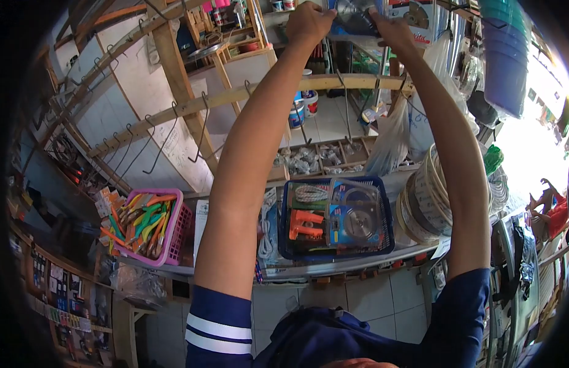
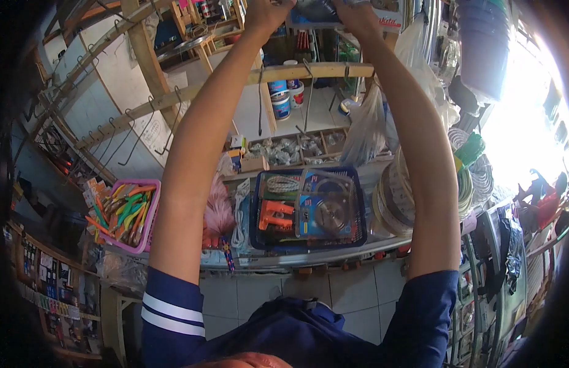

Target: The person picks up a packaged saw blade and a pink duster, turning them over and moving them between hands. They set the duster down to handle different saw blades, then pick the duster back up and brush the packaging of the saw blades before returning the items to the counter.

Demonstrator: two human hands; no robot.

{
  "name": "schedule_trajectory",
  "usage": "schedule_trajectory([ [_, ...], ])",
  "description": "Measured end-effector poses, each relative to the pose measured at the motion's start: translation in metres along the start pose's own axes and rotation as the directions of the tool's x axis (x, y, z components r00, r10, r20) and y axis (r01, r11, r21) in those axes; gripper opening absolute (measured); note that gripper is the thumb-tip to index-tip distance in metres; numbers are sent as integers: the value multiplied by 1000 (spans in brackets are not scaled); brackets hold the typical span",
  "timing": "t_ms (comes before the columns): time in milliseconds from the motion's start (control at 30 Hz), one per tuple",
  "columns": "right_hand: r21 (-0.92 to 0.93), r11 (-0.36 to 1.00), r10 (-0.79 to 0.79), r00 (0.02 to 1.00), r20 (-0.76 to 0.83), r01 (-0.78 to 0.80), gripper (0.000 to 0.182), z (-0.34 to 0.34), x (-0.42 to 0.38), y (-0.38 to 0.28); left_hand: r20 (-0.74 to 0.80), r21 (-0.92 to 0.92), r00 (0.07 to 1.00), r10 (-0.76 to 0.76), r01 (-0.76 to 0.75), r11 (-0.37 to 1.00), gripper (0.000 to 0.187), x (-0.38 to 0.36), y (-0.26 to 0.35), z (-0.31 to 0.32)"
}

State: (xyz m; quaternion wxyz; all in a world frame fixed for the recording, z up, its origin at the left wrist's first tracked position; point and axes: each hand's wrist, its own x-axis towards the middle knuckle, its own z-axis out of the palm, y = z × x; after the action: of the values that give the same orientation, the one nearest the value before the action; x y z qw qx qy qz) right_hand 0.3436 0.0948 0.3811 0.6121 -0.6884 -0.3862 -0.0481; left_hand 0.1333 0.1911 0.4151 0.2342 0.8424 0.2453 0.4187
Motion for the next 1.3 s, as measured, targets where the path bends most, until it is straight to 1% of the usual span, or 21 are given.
schedule_trajectory([
  [33,-65,998,-15,1000,-23,14,60,-1,1,1,-23,24,1000,-2,3,1000,47,-4,1,-1],
  [67,-70,996,52,996,-67,-57,74,-10,-67,-62,-44,47,999,-5,7,999,45,-5,0,2],
  [167,-417,907,-18,986,-167,-54,97,-14,-46,-40,-57,7,998,-23,23,1000,50,-15,1,-1],
  [200,-365,931,-26,991,-130,-23,107,-19,-63,-53,-6,-44,1000,-23,23,999,52,-19,2,-6],
  [300,-426,905,-26,999,-43,5,107,-32,-65,-52,-58,-35,998,23,-25,999,53,-30,6,-8],
  [333,-434,889,-204,975,-91,145,103,-34,-71,-48,-109,-4,993,46,-47,999,53,-35,9,-9],
  [433,-105,937,-332,943,35,334,99,-48,-145,-81,-64,-85,994,93,-98,992,54,-73,29,-26],
  [533,-356,800,-481,871,102,484,100,-69,-175,-68,144,-96,986,80,-66,993,58,-131,66,-63],
  [600,-208,774,-624,776,-94,598,45,-69,-226,-62,-44,-47,896,443,-445,895,62,-153,52,-60],
  [700,-61,703,-695,703,150,708,28,-93,-301,-43,-261,-22,576,774,-806,592,47,-194,24,-47],
  [733,19,657,-728,627,278,754,26,-98,-314,-27,-223,-76,581,783,-811,580,36,-224,20,-50],
  [767,-33,708,-661,678,321,705,26,-94,-330,-18,-185,-131,585,790,-811,570,24,-254,16,-53],
  [833,-80,857,-424,784,454,509,28,-79,-350,9,143,-232,725,674,-637,735,14,-325,1,-59],
  [867,-93,931,-249,803,542,352,29,-70,-356,29,249,-457,825,507,-362,813,9,-356,-16,-39],
  [933,-142,953,-100,718,689,269,40,-57,-358,113,485,-411,850,203,17,912,13,-414,-54,13],
  [1000,-228,925,-35,666,745,304,49,-46,-363,178,461,-477,874,153,98,874,32,-466,-119,79],
  [1033,-277,884,-52,667,744,378,51,-40,-366,201,481,-536,875,-59,346,770,38,-469,-120,88],
  [1100,-363,817,-54,687,725,449,56,-32,-366,207,575,-594,691,-437,720,357,50,-473,-119,101],
  [1133,-400,798,-38,699,714,451,59,-28,-370,206,440,-619,754,-487,648,444,53,-478,-124,117],
  [1233,-443,822,52,729,683,357,62,-21,-374,205,519,-399,604,-605,797,453,55,-475,-118,121],
  [1300,-468,832,103,748,656,297,62,-20,-377,204,583,-507,610,-537,789,346,63,-477,-119,115],
])
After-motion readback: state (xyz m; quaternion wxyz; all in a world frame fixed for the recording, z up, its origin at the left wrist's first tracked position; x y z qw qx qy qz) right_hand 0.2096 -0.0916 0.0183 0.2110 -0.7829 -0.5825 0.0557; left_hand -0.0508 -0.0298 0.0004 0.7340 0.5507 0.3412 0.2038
